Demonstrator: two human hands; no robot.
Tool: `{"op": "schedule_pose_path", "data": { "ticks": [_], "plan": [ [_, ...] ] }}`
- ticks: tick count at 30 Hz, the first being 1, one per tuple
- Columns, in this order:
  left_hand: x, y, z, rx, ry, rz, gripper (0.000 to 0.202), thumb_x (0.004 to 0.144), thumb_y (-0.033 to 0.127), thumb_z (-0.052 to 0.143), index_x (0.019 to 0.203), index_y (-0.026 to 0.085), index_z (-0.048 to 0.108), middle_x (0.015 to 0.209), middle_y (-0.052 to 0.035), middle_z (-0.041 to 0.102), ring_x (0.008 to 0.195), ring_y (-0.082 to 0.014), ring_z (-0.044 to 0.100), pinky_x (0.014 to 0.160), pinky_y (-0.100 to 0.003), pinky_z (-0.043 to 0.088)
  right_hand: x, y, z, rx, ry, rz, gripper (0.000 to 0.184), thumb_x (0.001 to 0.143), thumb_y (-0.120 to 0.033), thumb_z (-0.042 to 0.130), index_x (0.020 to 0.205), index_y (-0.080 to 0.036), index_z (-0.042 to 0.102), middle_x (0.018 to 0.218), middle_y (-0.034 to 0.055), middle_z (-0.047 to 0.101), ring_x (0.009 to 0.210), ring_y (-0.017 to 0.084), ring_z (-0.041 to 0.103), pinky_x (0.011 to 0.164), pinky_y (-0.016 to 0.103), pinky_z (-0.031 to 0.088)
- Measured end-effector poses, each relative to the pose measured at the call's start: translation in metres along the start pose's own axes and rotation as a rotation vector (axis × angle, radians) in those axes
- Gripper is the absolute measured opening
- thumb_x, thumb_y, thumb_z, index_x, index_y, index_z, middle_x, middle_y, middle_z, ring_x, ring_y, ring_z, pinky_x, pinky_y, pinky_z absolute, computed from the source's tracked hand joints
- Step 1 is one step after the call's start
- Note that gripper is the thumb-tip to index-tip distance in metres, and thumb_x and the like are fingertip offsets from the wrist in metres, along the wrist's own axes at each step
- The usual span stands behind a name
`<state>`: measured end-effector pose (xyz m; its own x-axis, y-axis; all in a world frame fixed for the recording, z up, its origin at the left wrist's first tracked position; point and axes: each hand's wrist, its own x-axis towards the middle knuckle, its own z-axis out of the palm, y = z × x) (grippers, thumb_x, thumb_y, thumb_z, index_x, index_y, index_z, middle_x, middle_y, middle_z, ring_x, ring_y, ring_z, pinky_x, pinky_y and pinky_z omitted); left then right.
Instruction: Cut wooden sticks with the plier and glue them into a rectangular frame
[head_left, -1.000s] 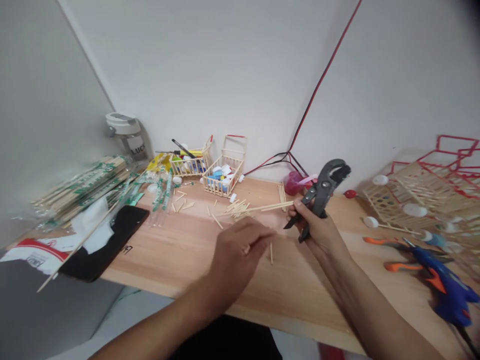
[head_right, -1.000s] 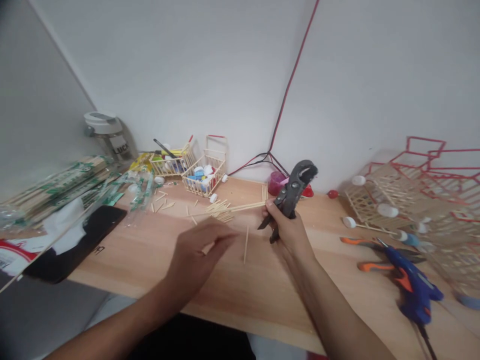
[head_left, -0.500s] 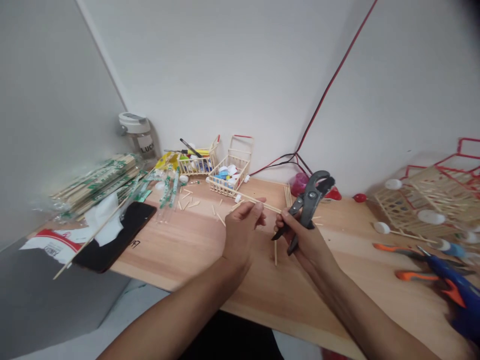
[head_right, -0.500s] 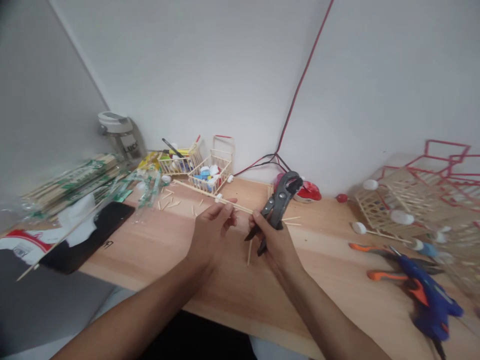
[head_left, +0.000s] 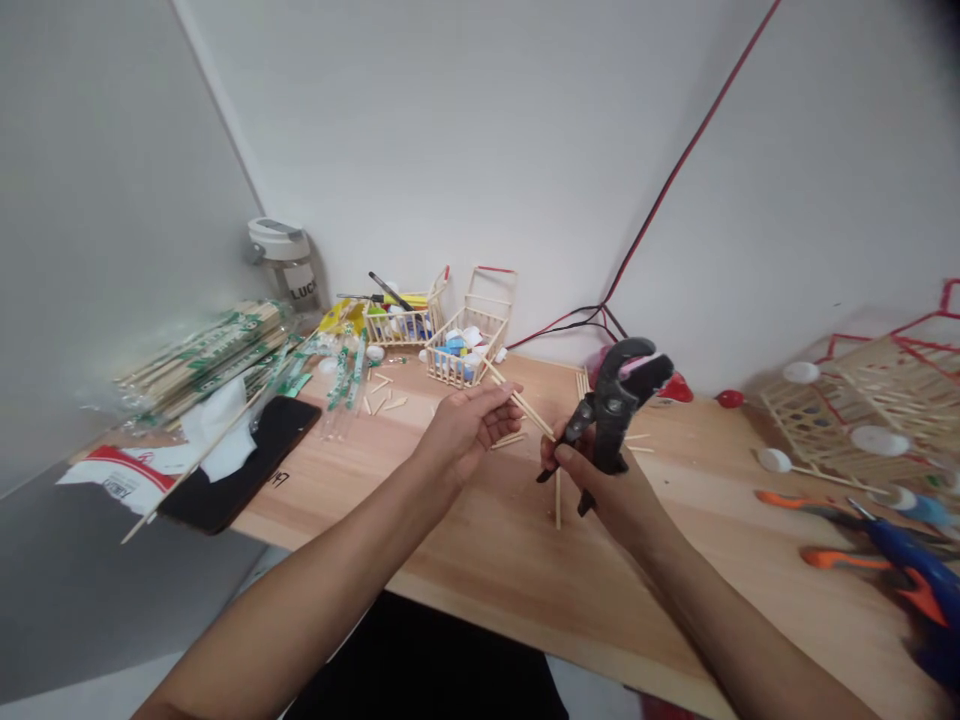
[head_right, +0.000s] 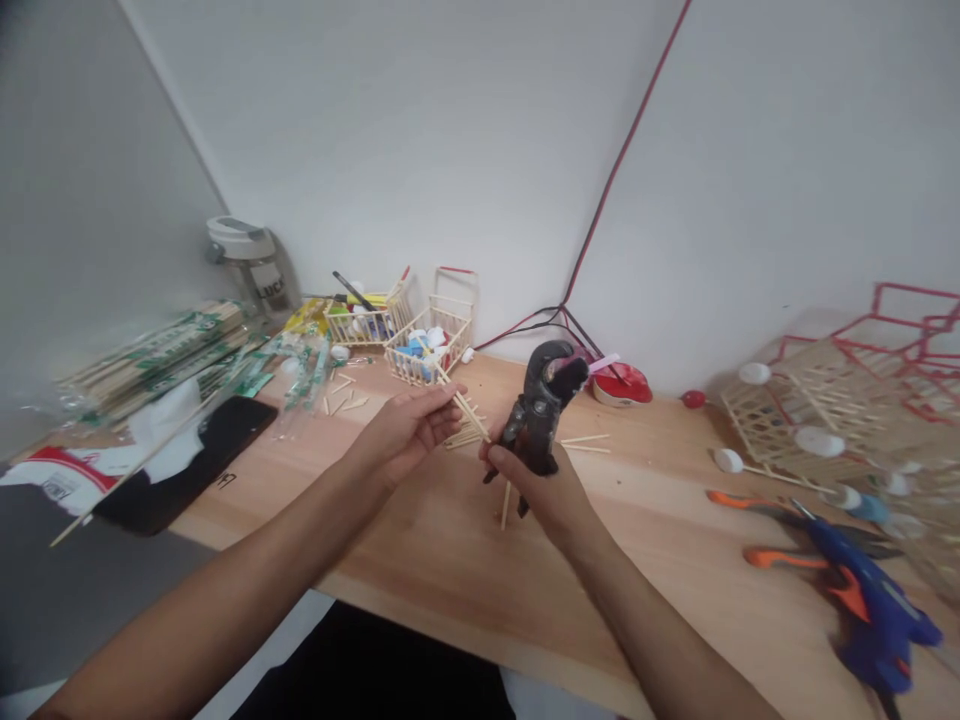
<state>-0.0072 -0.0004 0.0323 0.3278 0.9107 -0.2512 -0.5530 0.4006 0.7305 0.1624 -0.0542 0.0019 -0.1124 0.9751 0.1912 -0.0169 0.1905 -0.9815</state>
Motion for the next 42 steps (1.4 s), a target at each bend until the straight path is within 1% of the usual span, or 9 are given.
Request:
{"op": "schedule_pose_path", "data": {
  "ticks": [5, 9, 12, 17, 23, 26, 30, 38, 42],
  "plan": [
    [-0.004, 0.0, 0.003, 0.054, -0.05, -0.021, 0.009, 0.078, 0.015, 0.068, 0.08, 0.006, 0.069, 0.06, -0.0024, 0.063, 0.053, -0.0062, 0.059, 0.053, -0.016, 0.048, -0.003, -0.007, 0.0, -0.225, -0.004, 0.006, 0.015, 0.082, -0.035, 0.064, 0.08, -0.021, 0.059, 0.072, 0.0004, 0.06, 0.068, 0.017, 0.058, 0.06, 0.028, 0.045],
    [-0.005, -0.001, 0.004, 0.105, -0.035, 0.019, 0.013, 0.074, 0.017, 0.073, 0.078, 0.006, 0.068, 0.06, -0.0018, 0.062, 0.053, -0.0063, 0.059, 0.051, -0.017, 0.046, -0.004, -0.01, 0.001, -0.296, 0.031, 0.039, 0.017, 0.079, -0.036, 0.063, 0.077, -0.021, 0.057, 0.069, 0.0003, 0.06, 0.066, 0.017, 0.058, 0.05, 0.025, 0.04],
    [-0.006, -0.001, 0.004, 0.139, -0.041, 0.039, 0.018, 0.071, 0.021, 0.076, 0.077, 0.006, 0.067, 0.059, -0.0023, 0.063, 0.053, -0.0069, 0.059, 0.052, -0.017, 0.046, -0.004, -0.013, 0.002, -0.319, 0.052, 0.053, 0.018, 0.078, -0.037, 0.062, 0.076, -0.02, 0.055, 0.068, -0.0001, 0.059, 0.065, 0.016, 0.057, 0.048, 0.024, 0.038],
    [-0.005, 0.0, -0.001, 0.208, -0.109, 0.088, 0.025, 0.068, 0.027, 0.078, 0.076, 0.007, 0.067, 0.06, -0.0029, 0.064, 0.054, -0.0078, 0.06, 0.055, -0.019, 0.047, -0.003, -0.016, 0.003, -0.373, 0.054, 0.089, 0.018, 0.076, -0.036, 0.062, 0.074, -0.02, 0.055, 0.07, 0.0002, 0.059, 0.065, 0.016, 0.056, 0.051, 0.025, 0.041],
    [-0.003, 0.004, -0.006, 0.357, -0.198, 0.171, 0.027, 0.069, 0.031, 0.077, 0.069, 0.008, 0.063, 0.06, -0.0025, 0.064, 0.054, -0.008, 0.059, 0.058, -0.021, 0.048, -0.001, -0.014, 0.002, -0.359, -0.051, 0.105, 0.023, 0.079, -0.041, 0.059, 0.081, -0.019, 0.057, 0.074, 0.0026, 0.061, 0.069, 0.018, 0.059, 0.065, 0.03, 0.047],
    [-0.002, 0.005, -0.009, 0.429, -0.237, 0.168, 0.03, 0.07, 0.036, 0.076, 0.069, 0.009, 0.062, 0.059, -0.003, 0.064, 0.053, -0.0083, 0.058, 0.058, -0.021, 0.047, -0.001, -0.015, 0.004, -0.423, -0.058, 0.169, 0.026, 0.079, -0.044, 0.059, 0.077, -0.018, 0.058, 0.071, 0.0032, 0.063, 0.067, 0.018, 0.059, 0.064, 0.03, 0.047],
    [0.001, 0.004, -0.015, 0.528, -0.27, 0.175, 0.031, 0.071, 0.038, 0.073, 0.068, 0.01, 0.062, 0.059, -0.0037, 0.065, 0.053, -0.0082, 0.058, 0.055, -0.02, 0.043, -0.001, -0.014, 0.005, -0.54, -0.062, 0.243, 0.025, 0.077, -0.042, 0.059, 0.068, -0.019, 0.059, 0.065, 0.0026, 0.065, 0.061, 0.017, 0.059, 0.058, 0.028, 0.046],
    [0.004, -0.007, -0.013, 0.478, -0.279, 0.218, 0.035, 0.071, 0.043, 0.072, 0.064, 0.011, 0.061, 0.058, -0.0005, 0.06, 0.055, -0.0066, 0.054, 0.059, -0.02, 0.043, 0.0, -0.002, 0.0, -0.504, -0.041, 0.225, 0.025, 0.078, -0.041, 0.061, 0.066, -0.019, 0.059, 0.063, 0.0024, 0.064, 0.059, 0.017, 0.058, 0.057, 0.028, 0.045],
    [0.002, -0.01, -0.01, 0.477, -0.25, 0.237, 0.035, 0.073, 0.044, 0.07, 0.066, 0.011, 0.062, 0.057, 0.0008, 0.057, 0.055, -0.0065, 0.05, 0.058, -0.02, 0.041, 0.0, -0.001, 0.001, -0.453, -0.076, 0.221, 0.028, 0.079, -0.042, 0.06, 0.066, -0.018, 0.058, 0.064, 0.0028, 0.063, 0.06, 0.016, 0.057, 0.058, 0.028, 0.044]
  ]
}}
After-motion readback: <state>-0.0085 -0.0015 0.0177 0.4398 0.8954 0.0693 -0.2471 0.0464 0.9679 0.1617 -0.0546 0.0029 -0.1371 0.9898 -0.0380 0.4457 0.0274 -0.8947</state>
